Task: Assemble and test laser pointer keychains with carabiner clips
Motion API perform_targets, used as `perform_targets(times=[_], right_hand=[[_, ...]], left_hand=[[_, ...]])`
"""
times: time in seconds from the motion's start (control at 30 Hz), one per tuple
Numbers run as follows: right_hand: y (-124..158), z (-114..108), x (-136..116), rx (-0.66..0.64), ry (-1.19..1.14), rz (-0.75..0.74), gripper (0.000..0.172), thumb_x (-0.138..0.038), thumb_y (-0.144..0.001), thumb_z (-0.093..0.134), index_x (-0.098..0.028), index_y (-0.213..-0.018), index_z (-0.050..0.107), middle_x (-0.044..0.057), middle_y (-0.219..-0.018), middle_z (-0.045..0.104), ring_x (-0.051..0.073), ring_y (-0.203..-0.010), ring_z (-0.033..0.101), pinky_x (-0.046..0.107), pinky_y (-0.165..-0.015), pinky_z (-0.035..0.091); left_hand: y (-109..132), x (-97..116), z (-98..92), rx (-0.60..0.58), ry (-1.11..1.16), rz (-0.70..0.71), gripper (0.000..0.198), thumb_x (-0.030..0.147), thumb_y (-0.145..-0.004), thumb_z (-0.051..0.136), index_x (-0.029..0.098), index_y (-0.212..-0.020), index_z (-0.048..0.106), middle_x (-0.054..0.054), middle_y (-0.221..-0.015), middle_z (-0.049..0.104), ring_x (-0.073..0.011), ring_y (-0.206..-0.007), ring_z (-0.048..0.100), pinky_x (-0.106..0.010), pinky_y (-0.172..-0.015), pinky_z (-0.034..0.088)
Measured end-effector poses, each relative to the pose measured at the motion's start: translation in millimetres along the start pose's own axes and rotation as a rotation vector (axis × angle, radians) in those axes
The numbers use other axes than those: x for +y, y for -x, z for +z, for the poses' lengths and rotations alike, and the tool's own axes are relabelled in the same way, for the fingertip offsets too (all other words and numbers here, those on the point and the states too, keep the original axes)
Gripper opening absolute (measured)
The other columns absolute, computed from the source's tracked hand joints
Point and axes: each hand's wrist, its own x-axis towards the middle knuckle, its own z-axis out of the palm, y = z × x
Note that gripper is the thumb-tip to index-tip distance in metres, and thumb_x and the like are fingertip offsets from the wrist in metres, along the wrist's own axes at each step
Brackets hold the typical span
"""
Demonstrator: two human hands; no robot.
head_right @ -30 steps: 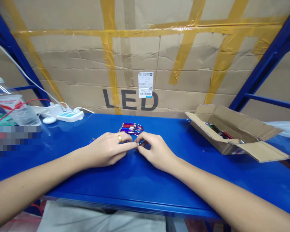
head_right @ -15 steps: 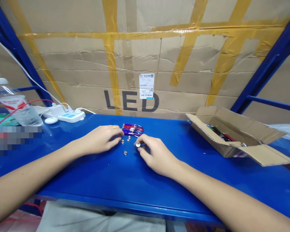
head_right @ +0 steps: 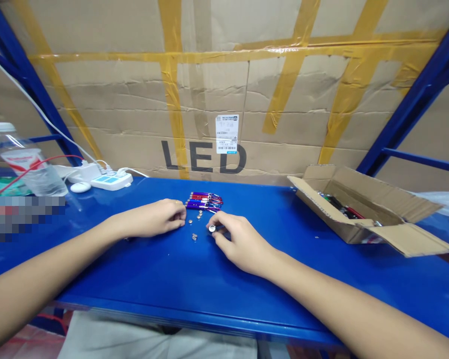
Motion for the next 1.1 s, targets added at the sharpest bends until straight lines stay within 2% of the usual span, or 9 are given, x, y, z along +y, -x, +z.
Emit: perform_targets(times=[0.1, 0.17, 0.23, 0.4, 0.53, 0.67, 0.87, 0.97, 1.1], right_hand=[[-0.3, 0.4, 0.6, 0.003, -0.026, 0.011, 0.019, -0.010, -0.085, 0.051, -0.021, -0.097, 0.060, 0.004, -0.099, 0.068, 0.017, -0.090, 0.065, 0.030, -0.080, 0.051], [-0.9, 0.7, 1.4, 0.008, -0.046, 0.023, 0.018, -0.011, -0.085, 0.052, -0.021, -0.097, 0.060, 0.004, -0.099, 0.068, 0.017, -0.089, 0.065, 0.030, -0.079, 0.051], [-2.0, 1.3, 2.2, 0.017, -0.069, 0.040, 0.016, -0.012, -0.085, 0.052, -0.020, -0.096, 0.060, 0.004, -0.099, 0.069, 0.017, -0.087, 0.066, 0.030, -0.078, 0.051], [-5.5, 5.3, 1.7, 0.030, -0.151, 0.072, 0.012, -0.014, -0.084, 0.053, -0.020, -0.093, 0.059, 0.003, -0.095, 0.069, 0.017, -0.085, 0.066, 0.030, -0.077, 0.051], [-6.4, 8.7, -1.3, 0.017, -0.261, 0.090, 0.008, -0.017, -0.085, 0.054, -0.020, -0.091, 0.057, 0.002, -0.089, 0.069, 0.017, -0.080, 0.064, 0.030, -0.075, 0.052], [-5.7, 9.4, -4.6, 0.011, -0.321, 0.106, 0.006, -0.016, -0.083, 0.056, -0.019, -0.088, 0.057, 0.001, -0.083, 0.067, 0.016, -0.076, 0.062, 0.030, -0.072, 0.051], [-6.6, 8.7, -6.4, 0.002, -0.414, 0.145, 0.005, -0.017, -0.081, 0.058, -0.018, -0.086, 0.057, 0.001, -0.081, 0.066, 0.016, -0.077, 0.063, 0.030, -0.074, 0.051], [-6.2, 7.9, -4.5, 0.011, -0.396, 0.140, 0.005, -0.018, -0.081, 0.059, -0.018, -0.086, 0.057, 0.001, -0.081, 0.066, 0.016, -0.078, 0.063, 0.030, -0.074, 0.052], [-3.7, 3.8, -0.9, 0.014, -0.266, 0.110, 0.007, -0.017, -0.083, 0.058, -0.019, -0.090, 0.059, 0.003, -0.091, 0.069, 0.017, -0.081, 0.065, 0.031, -0.076, 0.052]], left_hand=[[4.6, -2.0, -7.2, -0.125, 0.099, -0.052, 0.010, 0.024, -0.081, 0.055, 0.018, -0.077, 0.062, 0.000, -0.073, 0.063, -0.0123, -0.059, 0.053, -0.024, -0.055, 0.038], [5.3, -2.0, -10.0, -0.116, 0.104, -0.026, 0.011, 0.023, -0.081, 0.055, 0.017, -0.074, 0.062, 0.001, -0.070, 0.063, -0.0115, -0.058, 0.052, -0.023, -0.054, 0.037], [4.5, 1.0, -11.1, -0.009, 0.089, 0.034, 0.014, 0.024, -0.083, 0.055, 0.017, -0.077, 0.064, -0.001, -0.075, 0.065, -0.0126, -0.064, 0.056, -0.024, -0.060, 0.041], [4.3, 24.3, -4.3, 0.441, -0.001, 0.280, 0.021, 0.026, -0.095, 0.047, 0.017, -0.097, 0.066, -0.005, -0.090, 0.070, -0.0152, -0.082, 0.063, -0.027, -0.075, 0.047], [8.3, 43.8, 10.3, 0.569, -0.217, 0.484, 0.028, 0.019, -0.099, 0.037, 0.015, -0.112, 0.062, -0.006, -0.083, 0.069, -0.0145, -0.076, 0.064, -0.025, -0.065, 0.048], [8.3, 46.4, 20.6, 0.583, -0.386, 0.492, 0.029, 0.016, -0.098, 0.036, 0.014, -0.108, 0.063, -0.003, -0.072, 0.064, -0.0133, -0.064, 0.061, -0.024, -0.056, 0.046], [8.5, 42.8, 20.4, 0.545, -0.492, 0.501, 0.032, 0.014, -0.096, 0.037, 0.013, -0.121, 0.057, -0.003, -0.071, 0.063, -0.0138, -0.063, 0.061, -0.022, -0.053, 0.046], [10.2, 43.3, 17.5, 0.509, -0.428, 0.498, 0.032, 0.017, -0.097, 0.037, 0.013, -0.121, 0.058, -0.004, -0.074, 0.065, -0.0141, -0.065, 0.063, -0.023, -0.055, 0.048], [7.9, 36.2, 12.7, 0.512, -0.194, 0.361, 0.027, 0.022, -0.097, 0.041, 0.015, -0.111, 0.063, -0.007, -0.087, 0.069, -0.0166, -0.079, 0.066, -0.028, -0.071, 0.053]])
